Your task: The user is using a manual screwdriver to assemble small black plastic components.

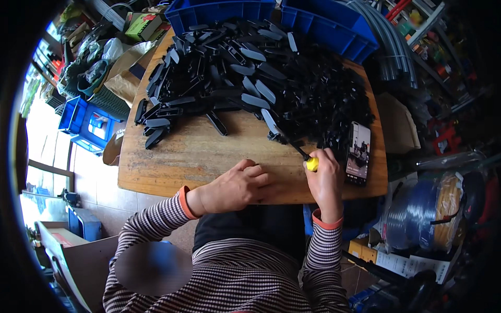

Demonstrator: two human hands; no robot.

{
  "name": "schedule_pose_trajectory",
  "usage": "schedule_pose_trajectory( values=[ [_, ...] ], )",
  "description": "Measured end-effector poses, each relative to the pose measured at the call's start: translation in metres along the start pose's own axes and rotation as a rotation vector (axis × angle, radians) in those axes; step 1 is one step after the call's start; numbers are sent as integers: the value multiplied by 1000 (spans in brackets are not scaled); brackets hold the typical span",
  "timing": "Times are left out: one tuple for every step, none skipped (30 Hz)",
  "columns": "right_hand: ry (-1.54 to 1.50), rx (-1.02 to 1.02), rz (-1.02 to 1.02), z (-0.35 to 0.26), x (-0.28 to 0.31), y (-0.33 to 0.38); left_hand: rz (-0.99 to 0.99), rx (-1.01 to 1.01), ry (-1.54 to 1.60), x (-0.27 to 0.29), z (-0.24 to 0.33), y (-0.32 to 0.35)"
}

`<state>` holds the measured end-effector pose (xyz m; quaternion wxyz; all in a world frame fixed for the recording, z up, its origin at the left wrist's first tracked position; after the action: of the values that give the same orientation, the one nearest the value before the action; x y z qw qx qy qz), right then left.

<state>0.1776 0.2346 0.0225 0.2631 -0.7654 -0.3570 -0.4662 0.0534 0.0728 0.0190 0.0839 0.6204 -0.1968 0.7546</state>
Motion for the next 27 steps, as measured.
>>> schedule_pose_trajectory(
  values=[
    [-3, 11, 11, -1, 1, 2, -40, 31, -11, -1, -2, 1],
    [-6, 20, 10, -2, 0, 4, -80, 62, -22, -1, -4, 2],
    [-119, -7, 30, 1, 2, 7, -81, 70, -26, 1, -10, 7],
    [-232, -34, 48, 3, 3, 9, -50, 192, 96, 8, -29, 14],
    [-340, -73, 71, 6, 5, 12, -20, 302, 222, 14, -49, 19],
    [-339, -78, 74, 6, 6, 13, -11, 368, 155, 21, -64, 21],
    [-405, -86, 66, 5, 7, 14, -2, 431, 90, 27, -78, 22],
    [-469, -92, 59, 5, 8, 14, -13, 457, -23, 29, -90, 25],
    [-532, -100, 55, 5, 9, 14, -22, 481, -136, 28, -101, 30],
    [-524, -110, 67, 4, 11, 14, -17, 465, -132, 29, -108, 36],
    [-524, -84, 58, 1, 10, 14, -67, 495, -132, 27, -117, 44],
    [-526, -60, 49, -3, 5, 12, -121, 524, -132, 26, -123, 44],
    [-528, -35, 39, -5, 2, 10, -118, 506, -128, 22, -121, 39],
    [-522, -47, 49, -3, 2, 10, -84, 436, -202, 21, -111, 34],
    [-521, -9, 62, -5, 2, 10, -50, 367, -274, 21, -97, 31],
    [-521, 30, 74, -7, 2, 9, -15, 301, -345, 20, -84, 29],
    [-514, 68, 85, -10, 3, 10, -8, 289, -336, 16, -73, 20],
    [-515, 67, 80, -15, 2, 7, -57, 264, -319, 11, -57, 10],
    [-493, 128, 92, -25, 4, 5, -105, 240, -301, 5, -44, 2],
    [-468, 189, 104, -34, 7, 2, -104, 243, -297, 0, -35, -5],
    [-443, 251, 115, -41, 8, 1, -114, 297, -216, -6, -31, -10],
    [-440, 250, 111, -42, 6, 0, -122, 349, -134, -11, -28, -13],
    [-453, 239, 91, -43, 4, -1, -121, 351, -130, -13, -22, -14],
    [-466, 227, 72, -43, 2, -3, -68, 389, -37, -12, -18, -13],
    [-480, 214, 54, -43, 0, -3, -16, 425, 57, -12, -15, -11],
    [-479, 212, 50, -43, -1, -4, 36, 460, 151, -11, -13, -7],
    [-458, 224, 48, -43, -1, -4, 34, 461, 154, -10, -10, -4]
  ],
)
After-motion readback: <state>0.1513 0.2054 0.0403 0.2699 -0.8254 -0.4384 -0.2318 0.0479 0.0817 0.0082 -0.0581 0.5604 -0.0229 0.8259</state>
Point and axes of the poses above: each hand's wrist, its own y-axis away from the middle knuckle, its own x-axis out of the back of the hand, z = x × y, the point moved 5 cm from there along -y, towards the middle knuckle, and after that the axes turned 14 degrees about -z, right-handed, at the moved point
